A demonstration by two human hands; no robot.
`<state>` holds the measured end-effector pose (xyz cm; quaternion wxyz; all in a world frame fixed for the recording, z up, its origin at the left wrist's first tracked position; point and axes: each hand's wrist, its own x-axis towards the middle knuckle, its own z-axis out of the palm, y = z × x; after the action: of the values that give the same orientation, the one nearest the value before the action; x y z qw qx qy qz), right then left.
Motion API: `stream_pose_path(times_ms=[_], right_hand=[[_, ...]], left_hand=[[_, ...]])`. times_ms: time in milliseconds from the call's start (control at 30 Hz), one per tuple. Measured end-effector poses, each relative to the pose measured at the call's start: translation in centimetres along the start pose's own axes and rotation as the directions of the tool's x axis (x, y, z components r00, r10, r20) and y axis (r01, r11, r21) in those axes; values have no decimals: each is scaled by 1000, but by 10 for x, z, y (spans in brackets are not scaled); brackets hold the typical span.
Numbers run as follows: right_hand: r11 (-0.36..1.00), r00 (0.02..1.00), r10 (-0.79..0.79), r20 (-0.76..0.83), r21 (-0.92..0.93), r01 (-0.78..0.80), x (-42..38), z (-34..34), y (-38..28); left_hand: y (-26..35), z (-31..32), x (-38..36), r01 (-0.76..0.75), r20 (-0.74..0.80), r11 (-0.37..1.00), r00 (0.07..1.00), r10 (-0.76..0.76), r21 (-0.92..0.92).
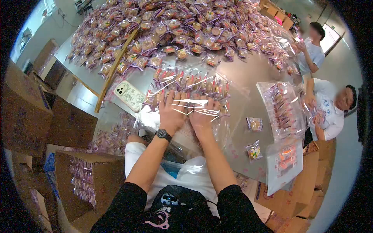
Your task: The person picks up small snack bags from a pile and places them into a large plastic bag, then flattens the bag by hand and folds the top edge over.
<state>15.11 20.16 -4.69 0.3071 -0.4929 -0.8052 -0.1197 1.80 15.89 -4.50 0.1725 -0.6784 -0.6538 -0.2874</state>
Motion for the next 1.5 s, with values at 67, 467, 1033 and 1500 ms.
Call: stream_pose_path(times_ms=[67, 467, 1033, 1500], right_hand=[[999, 999, -6, 43, -38, 8, 2, 4, 1], [998, 999, -34, -30, 46, 36, 8, -4, 10], [998, 996, -27, 81, -52, 32, -5, -51, 26], [992, 999, 37, 39, 122, -41, -15, -16, 43]], left_hand=[[2, -1, 1, 7, 9, 1000, 1000, -7, -7], [3, 8, -2, -35, 124, 994, 992, 22, 106], [1, 17, 4, -100, 78, 981, 993, 88, 169], [14, 18, 2, -45, 60, 998, 997, 48, -52]])
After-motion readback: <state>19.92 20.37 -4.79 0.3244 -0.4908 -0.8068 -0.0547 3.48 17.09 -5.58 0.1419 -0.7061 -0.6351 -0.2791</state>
